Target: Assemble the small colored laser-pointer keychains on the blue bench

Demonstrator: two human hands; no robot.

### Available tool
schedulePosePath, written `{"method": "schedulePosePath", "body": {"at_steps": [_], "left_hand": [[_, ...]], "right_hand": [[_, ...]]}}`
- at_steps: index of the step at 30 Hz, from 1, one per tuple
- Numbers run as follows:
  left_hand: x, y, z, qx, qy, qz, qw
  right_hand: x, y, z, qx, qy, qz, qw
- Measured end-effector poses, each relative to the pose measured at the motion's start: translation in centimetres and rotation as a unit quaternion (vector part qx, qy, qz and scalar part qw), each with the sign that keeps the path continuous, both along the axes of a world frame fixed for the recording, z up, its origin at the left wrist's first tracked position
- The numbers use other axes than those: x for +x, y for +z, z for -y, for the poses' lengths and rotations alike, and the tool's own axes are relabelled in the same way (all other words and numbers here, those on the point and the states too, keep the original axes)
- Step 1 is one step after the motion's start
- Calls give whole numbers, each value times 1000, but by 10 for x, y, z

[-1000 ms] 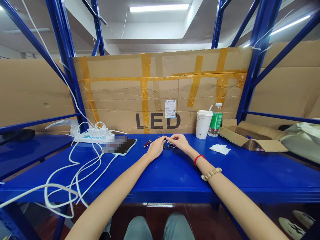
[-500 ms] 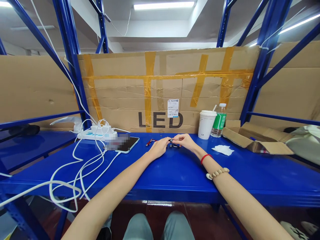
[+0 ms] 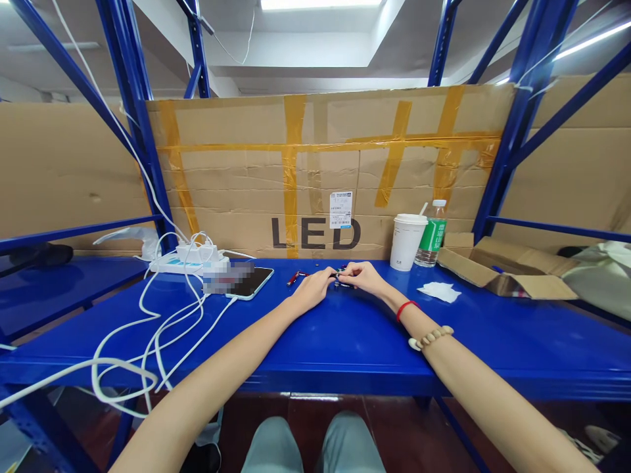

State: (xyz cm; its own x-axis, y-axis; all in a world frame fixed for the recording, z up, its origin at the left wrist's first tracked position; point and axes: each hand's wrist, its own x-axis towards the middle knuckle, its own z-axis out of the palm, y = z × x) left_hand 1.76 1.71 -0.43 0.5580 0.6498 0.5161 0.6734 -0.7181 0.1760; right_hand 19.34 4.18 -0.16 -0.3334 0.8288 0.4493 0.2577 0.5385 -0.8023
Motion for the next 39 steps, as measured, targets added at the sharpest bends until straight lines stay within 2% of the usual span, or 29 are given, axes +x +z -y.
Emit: {"method": "schedulePosePath", "body": {"at_steps": [9, 19, 27, 39], "left_hand": [[1, -1, -2, 33, 0, 18, 999], [2, -1, -3, 38, 60, -32, 997], [6, 2, 0, 11, 91, -35, 995], [5, 2, -3, -4, 98, -31, 995]], "right_hand": [[-4, 2, 3, 42, -14, -2, 999], [-7, 6, 8, 50, -27, 9, 998], [-10, 7, 7, 28, -33, -4, 999], [-9, 3, 2, 32, -28, -7, 999]]}}
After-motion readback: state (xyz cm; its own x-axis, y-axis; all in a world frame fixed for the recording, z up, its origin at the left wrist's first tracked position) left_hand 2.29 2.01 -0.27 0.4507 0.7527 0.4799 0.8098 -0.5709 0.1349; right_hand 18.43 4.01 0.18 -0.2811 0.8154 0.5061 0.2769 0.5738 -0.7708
